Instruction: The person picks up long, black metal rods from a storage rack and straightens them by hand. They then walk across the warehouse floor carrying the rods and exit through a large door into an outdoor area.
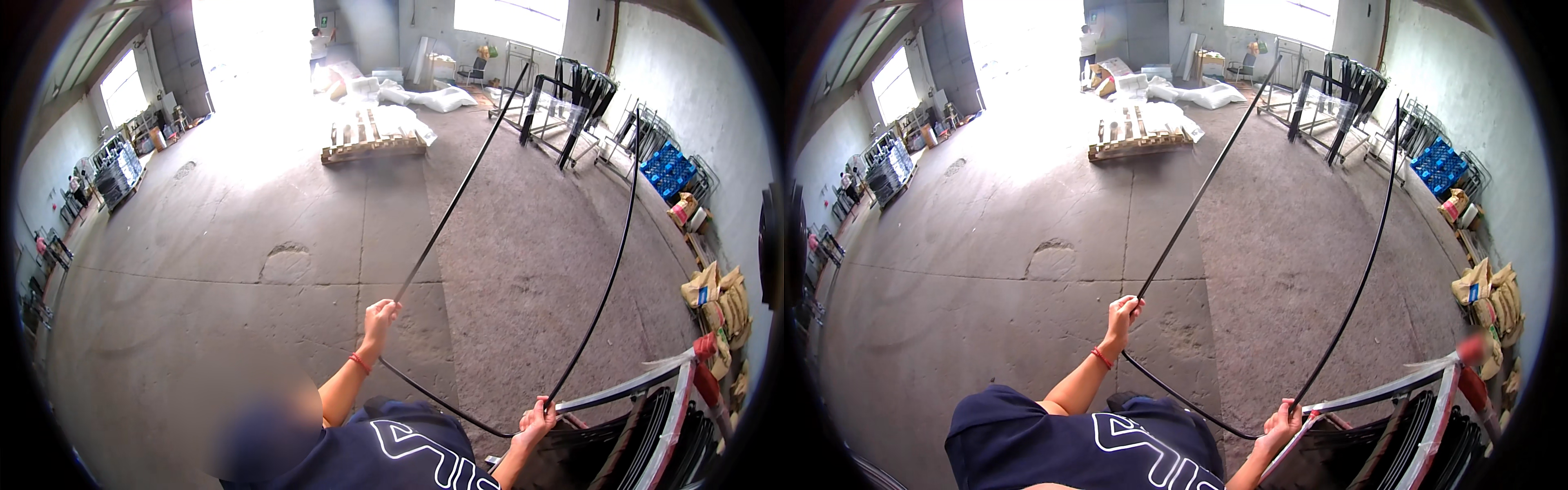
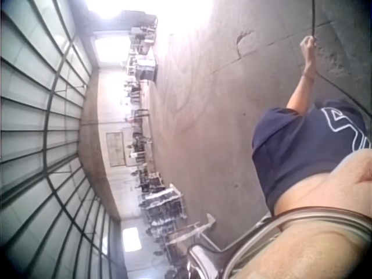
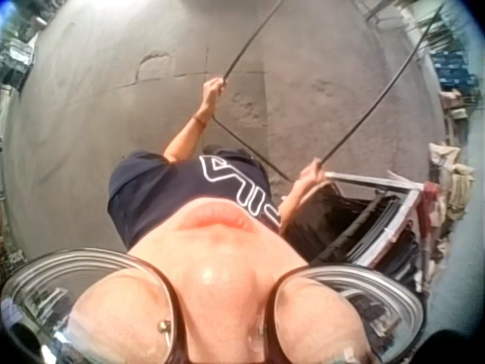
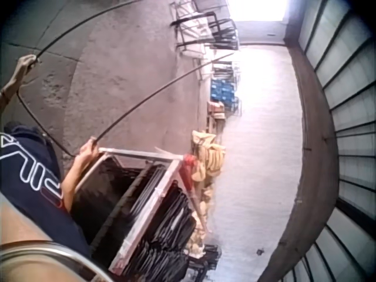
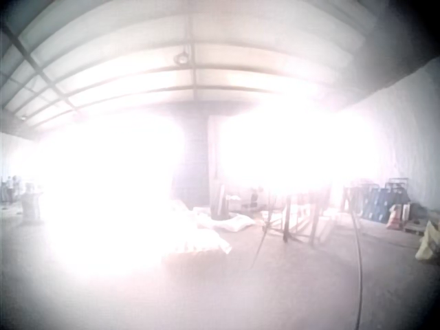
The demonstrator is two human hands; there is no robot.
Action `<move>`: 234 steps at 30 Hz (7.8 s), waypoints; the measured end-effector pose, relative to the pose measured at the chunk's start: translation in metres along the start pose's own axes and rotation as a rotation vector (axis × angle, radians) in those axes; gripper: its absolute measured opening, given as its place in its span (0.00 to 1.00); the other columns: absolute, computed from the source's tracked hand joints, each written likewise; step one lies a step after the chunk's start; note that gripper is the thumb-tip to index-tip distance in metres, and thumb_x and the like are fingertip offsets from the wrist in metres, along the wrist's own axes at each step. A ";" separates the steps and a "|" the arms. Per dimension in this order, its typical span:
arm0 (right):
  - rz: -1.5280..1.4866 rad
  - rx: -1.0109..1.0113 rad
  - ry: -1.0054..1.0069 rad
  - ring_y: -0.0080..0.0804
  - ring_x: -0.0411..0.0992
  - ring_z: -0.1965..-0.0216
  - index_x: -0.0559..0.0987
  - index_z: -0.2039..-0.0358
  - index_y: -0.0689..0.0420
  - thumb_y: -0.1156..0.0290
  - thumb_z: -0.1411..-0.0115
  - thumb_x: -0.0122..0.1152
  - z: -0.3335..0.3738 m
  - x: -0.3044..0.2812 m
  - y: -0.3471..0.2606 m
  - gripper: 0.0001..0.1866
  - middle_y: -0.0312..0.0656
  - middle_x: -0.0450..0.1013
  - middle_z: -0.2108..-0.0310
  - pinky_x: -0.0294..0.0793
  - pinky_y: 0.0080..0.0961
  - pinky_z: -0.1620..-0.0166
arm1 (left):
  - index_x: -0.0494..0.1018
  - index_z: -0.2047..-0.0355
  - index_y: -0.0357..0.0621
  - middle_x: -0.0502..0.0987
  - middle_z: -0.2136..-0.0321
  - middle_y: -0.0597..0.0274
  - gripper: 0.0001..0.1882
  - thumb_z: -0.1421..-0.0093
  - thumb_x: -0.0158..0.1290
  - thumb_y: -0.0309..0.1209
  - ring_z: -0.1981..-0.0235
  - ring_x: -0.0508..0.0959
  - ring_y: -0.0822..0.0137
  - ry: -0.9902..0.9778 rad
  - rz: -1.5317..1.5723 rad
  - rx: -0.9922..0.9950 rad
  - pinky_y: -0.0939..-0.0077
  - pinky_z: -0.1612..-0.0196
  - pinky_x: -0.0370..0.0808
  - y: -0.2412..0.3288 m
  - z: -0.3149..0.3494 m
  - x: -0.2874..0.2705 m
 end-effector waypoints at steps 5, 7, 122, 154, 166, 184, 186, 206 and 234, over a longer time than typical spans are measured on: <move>0.005 0.006 0.040 0.10 0.40 0.93 0.69 0.73 0.54 0.72 0.44 0.47 0.006 -0.008 0.004 0.03 0.23 0.45 0.91 0.38 0.12 0.91 | 0.71 0.78 0.39 0.63 0.89 0.75 0.09 0.48 0.44 0.30 0.88 0.56 0.86 -0.013 -0.013 -0.016 0.91 0.86 0.49 -0.004 0.001 0.004; 0.002 0.013 0.046 0.09 0.41 0.93 0.68 0.73 0.54 0.72 0.44 0.46 0.011 -0.011 0.004 0.02 0.23 0.45 0.92 0.38 0.12 0.91 | 0.71 0.78 0.39 0.63 0.89 0.75 0.09 0.48 0.44 0.30 0.88 0.56 0.86 -0.030 -0.003 -0.019 0.91 0.85 0.49 -0.005 0.000 0.006; -0.083 0.034 -0.760 0.11 0.45 0.93 0.65 0.84 0.56 0.59 0.43 0.46 -1.128 1.011 0.227 0.18 0.27 0.51 0.93 0.42 0.12 0.90 | 0.63 0.84 0.46 0.54 0.92 0.77 0.17 0.44 0.40 0.42 0.92 0.50 0.84 0.611 0.321 0.153 0.88 0.89 0.43 0.024 -1.187 0.267; 0.036 0.552 -1.435 0.16 0.46 0.93 0.65 0.85 0.59 0.59 0.45 0.45 -0.941 1.796 0.581 0.18 0.31 0.52 0.94 0.44 0.15 0.88 | 0.60 0.84 0.50 0.53 0.91 0.77 0.15 0.45 0.42 0.43 0.92 0.48 0.85 1.272 0.318 0.338 0.87 0.89 0.41 0.126 -1.521 -0.250; 0.014 0.472 -1.281 0.17 0.47 0.94 0.64 0.85 0.58 0.59 0.44 0.45 -0.857 1.992 0.680 0.19 0.31 0.51 0.95 0.44 0.16 0.89 | 0.61 0.84 0.48 0.53 0.92 0.77 0.15 0.45 0.42 0.41 0.92 0.49 0.85 1.109 0.302 0.288 0.88 0.90 0.42 0.205 -1.687 -0.473; -0.067 0.478 -1.182 0.17 0.47 0.95 0.66 0.84 0.60 0.60 0.43 0.46 -0.777 2.388 0.844 0.19 0.31 0.53 0.95 0.44 0.15 0.90 | 0.62 0.83 0.47 0.54 0.92 0.76 0.16 0.44 0.42 0.42 0.92 0.49 0.84 0.996 0.243 0.293 0.87 0.90 0.43 0.321 -2.011 -0.786; -0.069 0.495 -1.176 0.17 0.47 0.95 0.67 0.84 0.61 0.60 0.43 0.46 -0.759 2.422 0.863 0.19 0.31 0.53 0.95 0.45 0.16 0.90 | 0.62 0.83 0.47 0.54 0.92 0.75 0.16 0.45 0.42 0.42 0.92 0.49 0.84 1.006 0.247 0.285 0.87 0.90 0.43 0.323 -2.039 -0.824; -0.103 0.337 -0.711 0.14 0.47 0.94 0.66 0.83 0.58 0.59 0.45 0.49 -0.751 2.779 1.005 0.18 0.30 0.53 0.94 0.43 0.12 0.90 | 0.62 0.80 0.47 0.55 0.91 0.76 0.13 0.44 0.40 0.39 0.92 0.51 0.84 0.515 0.084 0.116 0.89 0.90 0.45 0.416 -2.530 -1.096; -0.076 0.192 -0.697 0.13 0.47 0.93 0.66 0.84 0.58 0.58 0.45 0.49 -1.101 3.400 1.181 0.18 0.28 0.51 0.94 0.43 0.12 0.89 | 0.63 0.82 0.49 0.57 0.90 0.77 0.14 0.46 0.41 0.42 0.89 0.53 0.85 0.475 0.153 0.074 0.89 0.88 0.46 0.458 -3.298 -1.166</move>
Point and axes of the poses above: each hand's wrist, its own z-axis away from the middle knuckle, its own x-axis out of the palm, y = z × x, the point moved 6 cm from there along -z, towards the middle knuckle
